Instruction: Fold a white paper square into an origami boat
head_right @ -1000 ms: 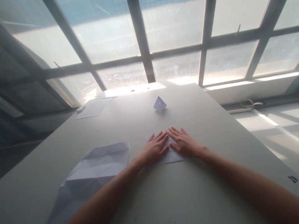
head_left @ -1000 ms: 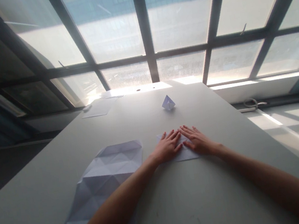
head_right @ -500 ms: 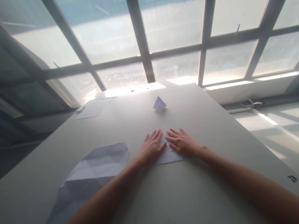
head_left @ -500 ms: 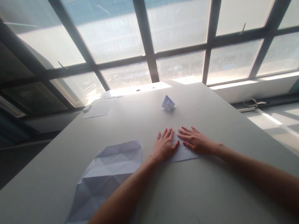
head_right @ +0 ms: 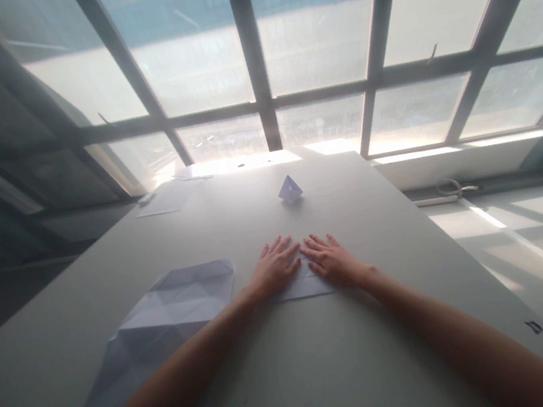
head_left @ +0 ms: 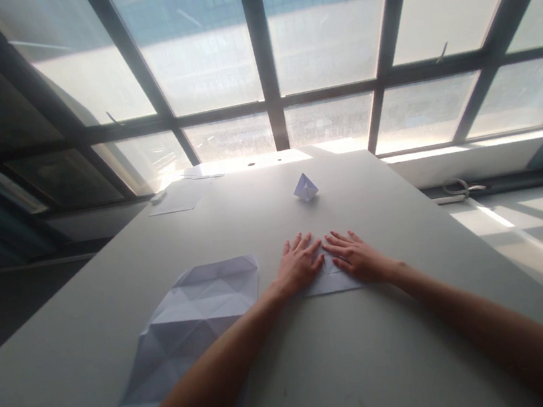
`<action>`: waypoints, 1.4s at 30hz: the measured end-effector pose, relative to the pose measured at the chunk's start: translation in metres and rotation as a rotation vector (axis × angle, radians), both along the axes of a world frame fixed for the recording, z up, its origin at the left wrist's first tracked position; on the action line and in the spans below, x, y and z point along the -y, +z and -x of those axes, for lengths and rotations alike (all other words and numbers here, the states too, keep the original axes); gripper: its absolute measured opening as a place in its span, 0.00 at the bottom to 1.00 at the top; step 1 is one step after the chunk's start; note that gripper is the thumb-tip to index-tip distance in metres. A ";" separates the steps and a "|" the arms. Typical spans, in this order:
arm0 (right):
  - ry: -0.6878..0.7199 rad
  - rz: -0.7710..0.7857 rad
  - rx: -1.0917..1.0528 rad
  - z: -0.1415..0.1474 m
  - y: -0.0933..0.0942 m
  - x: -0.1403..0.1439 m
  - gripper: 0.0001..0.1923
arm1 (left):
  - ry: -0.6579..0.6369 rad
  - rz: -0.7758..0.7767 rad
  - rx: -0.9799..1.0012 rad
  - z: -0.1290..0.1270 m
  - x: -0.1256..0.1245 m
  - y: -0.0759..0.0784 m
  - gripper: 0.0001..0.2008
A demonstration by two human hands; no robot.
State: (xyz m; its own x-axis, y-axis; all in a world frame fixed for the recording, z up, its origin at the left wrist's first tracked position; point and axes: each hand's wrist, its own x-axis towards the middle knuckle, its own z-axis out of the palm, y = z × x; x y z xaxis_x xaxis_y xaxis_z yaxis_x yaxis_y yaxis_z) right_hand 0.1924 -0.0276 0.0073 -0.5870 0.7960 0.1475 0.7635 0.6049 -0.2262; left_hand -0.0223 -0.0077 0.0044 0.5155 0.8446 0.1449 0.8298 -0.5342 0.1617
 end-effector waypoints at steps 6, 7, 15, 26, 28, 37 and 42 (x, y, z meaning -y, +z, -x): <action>0.006 -0.013 0.006 0.000 0.001 0.001 0.26 | 0.039 -0.001 0.000 0.000 -0.002 -0.004 0.27; 0.004 -0.015 0.010 0.000 0.001 0.002 0.26 | 0.060 -0.014 0.008 0.000 -0.003 -0.005 0.27; -0.070 -0.040 0.042 -0.005 -0.002 -0.002 0.25 | 0.328 -0.146 0.127 0.013 -0.012 -0.005 0.26; -0.104 -0.039 0.057 -0.008 -0.003 -0.006 0.25 | -0.016 -0.198 0.649 0.008 -0.014 0.006 0.34; -0.104 -0.038 0.056 -0.008 -0.003 -0.006 0.25 | -0.155 -0.138 0.585 0.006 -0.009 0.006 0.31; -0.107 -0.043 0.036 -0.009 -0.006 -0.007 0.27 | -0.446 0.023 0.103 0.004 0.002 0.002 0.26; -0.110 -0.036 0.037 -0.009 -0.007 -0.008 0.27 | -0.450 0.037 0.121 0.003 0.001 0.003 0.22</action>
State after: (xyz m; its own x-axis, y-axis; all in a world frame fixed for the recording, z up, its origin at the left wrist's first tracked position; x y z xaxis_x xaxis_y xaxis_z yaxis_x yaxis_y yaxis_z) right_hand 0.2013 -0.0198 0.0004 -0.5020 0.8505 0.1571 0.8332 0.5242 -0.1759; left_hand -0.0251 -0.0083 0.0072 0.8131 0.5466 0.2001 0.4909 -0.8287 0.2690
